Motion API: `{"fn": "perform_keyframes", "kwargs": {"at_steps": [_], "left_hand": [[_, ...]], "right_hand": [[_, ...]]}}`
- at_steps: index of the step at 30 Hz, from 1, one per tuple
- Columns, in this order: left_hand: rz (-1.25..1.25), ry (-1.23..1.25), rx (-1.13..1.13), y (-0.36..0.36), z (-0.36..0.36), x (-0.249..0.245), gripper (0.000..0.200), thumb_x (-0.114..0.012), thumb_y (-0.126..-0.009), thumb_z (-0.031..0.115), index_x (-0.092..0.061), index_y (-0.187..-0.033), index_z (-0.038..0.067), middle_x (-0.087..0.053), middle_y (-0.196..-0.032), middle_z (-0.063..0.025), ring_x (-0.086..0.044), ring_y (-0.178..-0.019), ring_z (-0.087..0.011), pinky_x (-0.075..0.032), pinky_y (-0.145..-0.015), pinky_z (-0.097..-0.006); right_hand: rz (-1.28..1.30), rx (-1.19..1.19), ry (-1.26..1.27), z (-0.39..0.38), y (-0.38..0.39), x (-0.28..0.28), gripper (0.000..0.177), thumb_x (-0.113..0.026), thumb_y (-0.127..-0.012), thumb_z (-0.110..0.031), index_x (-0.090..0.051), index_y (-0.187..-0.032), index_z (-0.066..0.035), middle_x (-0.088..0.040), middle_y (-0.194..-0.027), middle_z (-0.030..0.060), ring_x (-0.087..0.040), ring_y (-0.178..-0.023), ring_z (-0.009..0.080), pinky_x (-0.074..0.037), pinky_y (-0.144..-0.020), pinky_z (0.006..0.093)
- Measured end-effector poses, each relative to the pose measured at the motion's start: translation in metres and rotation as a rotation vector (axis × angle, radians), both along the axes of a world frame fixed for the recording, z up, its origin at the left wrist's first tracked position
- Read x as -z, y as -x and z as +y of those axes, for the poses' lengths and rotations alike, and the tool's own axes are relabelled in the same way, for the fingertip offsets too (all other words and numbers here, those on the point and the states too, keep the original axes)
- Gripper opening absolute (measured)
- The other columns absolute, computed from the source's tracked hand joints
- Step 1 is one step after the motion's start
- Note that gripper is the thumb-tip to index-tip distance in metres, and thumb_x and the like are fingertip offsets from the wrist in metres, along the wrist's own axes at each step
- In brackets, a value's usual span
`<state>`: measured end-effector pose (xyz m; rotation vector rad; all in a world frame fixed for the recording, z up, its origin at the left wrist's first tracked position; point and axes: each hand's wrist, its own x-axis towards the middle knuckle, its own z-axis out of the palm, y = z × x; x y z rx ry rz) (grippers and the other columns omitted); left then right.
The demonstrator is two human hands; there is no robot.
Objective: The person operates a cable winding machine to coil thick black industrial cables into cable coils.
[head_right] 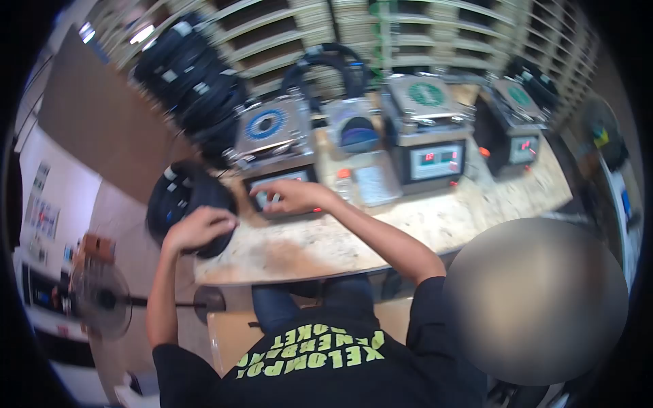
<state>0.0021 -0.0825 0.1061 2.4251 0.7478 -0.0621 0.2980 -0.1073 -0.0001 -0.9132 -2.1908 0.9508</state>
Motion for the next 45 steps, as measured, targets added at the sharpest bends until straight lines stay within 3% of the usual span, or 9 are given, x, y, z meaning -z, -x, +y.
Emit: {"fn": "perform_keyframes", "kwargs": {"at_steps": [8,13,18,20,24,33,37,38,45], "left_hand": [[0.174,0.448,0.074,-0.050,-0.022,0.120,0.033,-0.061,-0.104,0.026,-0.069,-0.131,0.008,-0.074,-0.119,-0.0123,-0.070,-0.090,-0.0178,-0.057,-0.081,-0.0344],[0.303,0.500,0.220,-0.058,-0.019,0.174,0.044,-0.063,-0.103,0.031,-0.060,-0.143,0.013,-0.072,-0.128,-0.0104,-0.068,-0.098,-0.0173,-0.057,-0.083,-0.0343],[0.239,0.571,0.274,-0.108,0.009,0.132,0.044,-0.060,-0.105,0.030,-0.059,-0.143,0.008,-0.067,-0.135,-0.0153,-0.071,-0.106,-0.0244,-0.056,-0.089,-0.0370],[0.198,0.449,0.359,-0.133,0.028,0.104,0.040,-0.061,-0.103,0.023,-0.060,-0.140,0.006,-0.069,-0.128,-0.0180,-0.070,-0.105,-0.0282,-0.055,-0.089,-0.0380],[0.148,0.398,0.476,-0.162,0.051,0.079,0.039,-0.061,-0.102,0.019,-0.060,-0.139,0.006,-0.069,-0.124,-0.0203,-0.068,-0.107,-0.0317,-0.053,-0.094,-0.0389],[0.154,0.397,0.774,-0.282,0.034,-0.013,0.043,-0.059,-0.104,0.021,-0.055,-0.143,0.004,-0.067,-0.130,-0.0207,-0.068,-0.105,-0.0336,-0.053,-0.092,-0.0404],[0.061,0.359,0.906,-0.323,0.026,-0.042,0.044,-0.058,-0.104,0.022,-0.054,-0.145,0.004,-0.066,-0.132,-0.0223,-0.066,-0.114,-0.0371,-0.053,-0.096,-0.0428],[0.093,0.319,0.966,-0.332,0.029,-0.044,0.048,-0.059,-0.104,0.019,-0.050,-0.150,0.010,-0.064,-0.136,-0.0173,-0.068,-0.110,-0.0302,-0.054,-0.095,-0.0418],[0.067,0.381,1.031,-0.395,0.025,-0.091,0.048,-0.059,-0.105,0.022,-0.050,-0.150,0.009,-0.065,-0.136,-0.0166,-0.068,-0.112,-0.0295,-0.055,-0.092,-0.0408]], "right_hand": [[-0.190,0.187,0.338,-0.107,-0.143,0.077,0.060,-0.068,-0.098,-0.030,-0.048,-0.150,-0.007,-0.067,-0.130,0.0188,-0.070,-0.106,0.0291,-0.055,-0.092,0.0421],[-0.244,0.447,0.569,-0.175,-0.204,0.120,0.063,-0.070,-0.093,-0.042,-0.056,-0.145,-0.011,-0.073,-0.114,0.0228,-0.071,-0.103,0.0343,-0.055,-0.091,0.0437],[-0.231,0.630,0.682,-0.225,-0.242,0.112,0.062,-0.068,-0.095,-0.048,-0.056,-0.146,-0.015,-0.074,-0.114,0.0216,-0.071,-0.106,0.0355,-0.055,-0.093,0.0429],[-0.243,0.766,0.659,-0.248,-0.255,0.113,0.057,-0.068,-0.098,-0.039,-0.054,-0.148,-0.014,-0.074,-0.114,0.0179,-0.072,-0.102,0.0297,-0.055,-0.091,0.0393],[-0.340,1.085,0.711,-0.299,-0.249,0.077,0.050,-0.062,-0.096,-0.020,-0.055,-0.144,-0.011,-0.072,-0.113,0.0242,-0.070,-0.102,0.0394,-0.055,-0.092,0.0448],[-0.265,1.049,0.766,-0.348,-0.233,-0.021,0.046,-0.057,-0.102,-0.017,-0.051,-0.146,-0.003,-0.073,-0.096,0.0124,-0.072,-0.092,0.0232,-0.056,-0.082,0.0354],[-0.118,1.125,0.860,-0.323,-0.233,-0.069,0.047,-0.054,-0.103,-0.014,-0.048,-0.147,-0.002,-0.074,-0.099,0.0141,-0.073,-0.081,0.0220,-0.057,-0.078,0.0352],[-0.119,1.125,0.865,-0.318,-0.233,-0.081,0.048,-0.054,-0.102,-0.014,-0.047,-0.149,-0.004,-0.074,-0.107,0.0165,-0.075,-0.079,0.0214,-0.059,-0.077,0.0360],[-0.141,1.039,0.878,-0.302,-0.274,-0.113,0.052,-0.056,-0.102,-0.020,-0.045,-0.153,-0.012,-0.071,-0.119,0.0200,-0.077,-0.090,0.0254,-0.061,-0.081,0.0378]]}}
